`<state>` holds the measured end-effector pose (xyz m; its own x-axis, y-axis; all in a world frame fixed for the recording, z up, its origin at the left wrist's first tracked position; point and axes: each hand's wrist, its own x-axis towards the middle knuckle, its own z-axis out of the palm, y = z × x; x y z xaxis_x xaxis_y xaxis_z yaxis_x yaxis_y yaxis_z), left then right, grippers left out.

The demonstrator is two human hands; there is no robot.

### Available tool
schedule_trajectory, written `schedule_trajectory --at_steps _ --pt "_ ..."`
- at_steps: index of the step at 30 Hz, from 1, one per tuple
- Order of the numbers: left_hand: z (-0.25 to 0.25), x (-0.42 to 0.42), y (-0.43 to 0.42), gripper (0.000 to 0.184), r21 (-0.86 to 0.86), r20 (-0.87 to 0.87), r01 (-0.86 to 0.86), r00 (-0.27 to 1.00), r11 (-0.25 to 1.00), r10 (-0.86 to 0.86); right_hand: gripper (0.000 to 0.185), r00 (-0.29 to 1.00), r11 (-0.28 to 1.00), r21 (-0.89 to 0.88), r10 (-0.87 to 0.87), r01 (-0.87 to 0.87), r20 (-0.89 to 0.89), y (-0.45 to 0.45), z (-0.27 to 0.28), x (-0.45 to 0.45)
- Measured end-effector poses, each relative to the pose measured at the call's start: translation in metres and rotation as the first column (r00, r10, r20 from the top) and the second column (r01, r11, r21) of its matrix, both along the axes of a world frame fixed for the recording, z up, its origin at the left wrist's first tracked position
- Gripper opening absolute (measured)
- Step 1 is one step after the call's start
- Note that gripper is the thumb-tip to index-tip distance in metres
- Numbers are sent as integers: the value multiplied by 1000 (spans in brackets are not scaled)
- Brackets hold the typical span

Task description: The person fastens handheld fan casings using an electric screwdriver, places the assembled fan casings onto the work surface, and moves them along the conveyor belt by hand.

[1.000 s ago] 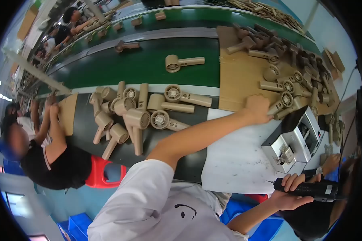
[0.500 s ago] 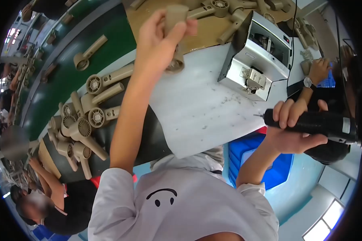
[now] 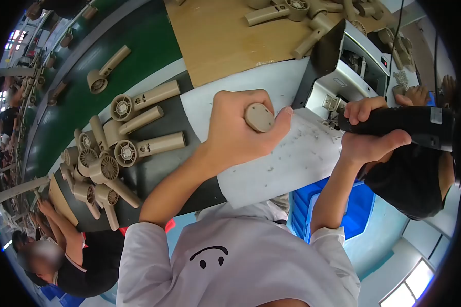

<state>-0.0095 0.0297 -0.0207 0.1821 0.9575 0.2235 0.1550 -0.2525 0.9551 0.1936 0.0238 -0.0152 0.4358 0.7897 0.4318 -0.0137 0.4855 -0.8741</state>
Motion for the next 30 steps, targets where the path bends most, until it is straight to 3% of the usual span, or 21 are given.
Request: schedule_trajectory --at_steps 2,6,8,10,13,16,25,30 --pt "-2 1 -1 31 37 -23 -17 1000 999 18 79 994 996 -28 -80 82 68 2 1 -3" --pt "-9 0 -3 23 186 -118 19 993 982 3 77 994 994 -33 -106 108 37 1 2 -1" --pt "-6 5 -9 26 192 -108 15 994 981 6 77 964 986 -139 51 -90 -263 -5 7 3" --pt "-3 6 -14 29 193 -105 3 994 981 18 76 928 989 -7 138 -150 -346 -24 17 -1" --pt "-4 5 -22 28 231 -203 59 979 971 -11 67 867 882 305 437 -360 -239 -45 42 -13" --pt "-8 11 -26 26 263 -254 124 966 957 -56 60 776 770 452 587 -449 -229 -56 65 -33" --pt "-9 10 -32 19 259 -287 178 953 949 -100 61 813 761 447 570 -471 -114 -49 58 -54" --pt "-9 9 -31 15 128 -305 224 936 966 -177 62 810 783 393 569 -482 -139 -44 55 -62"
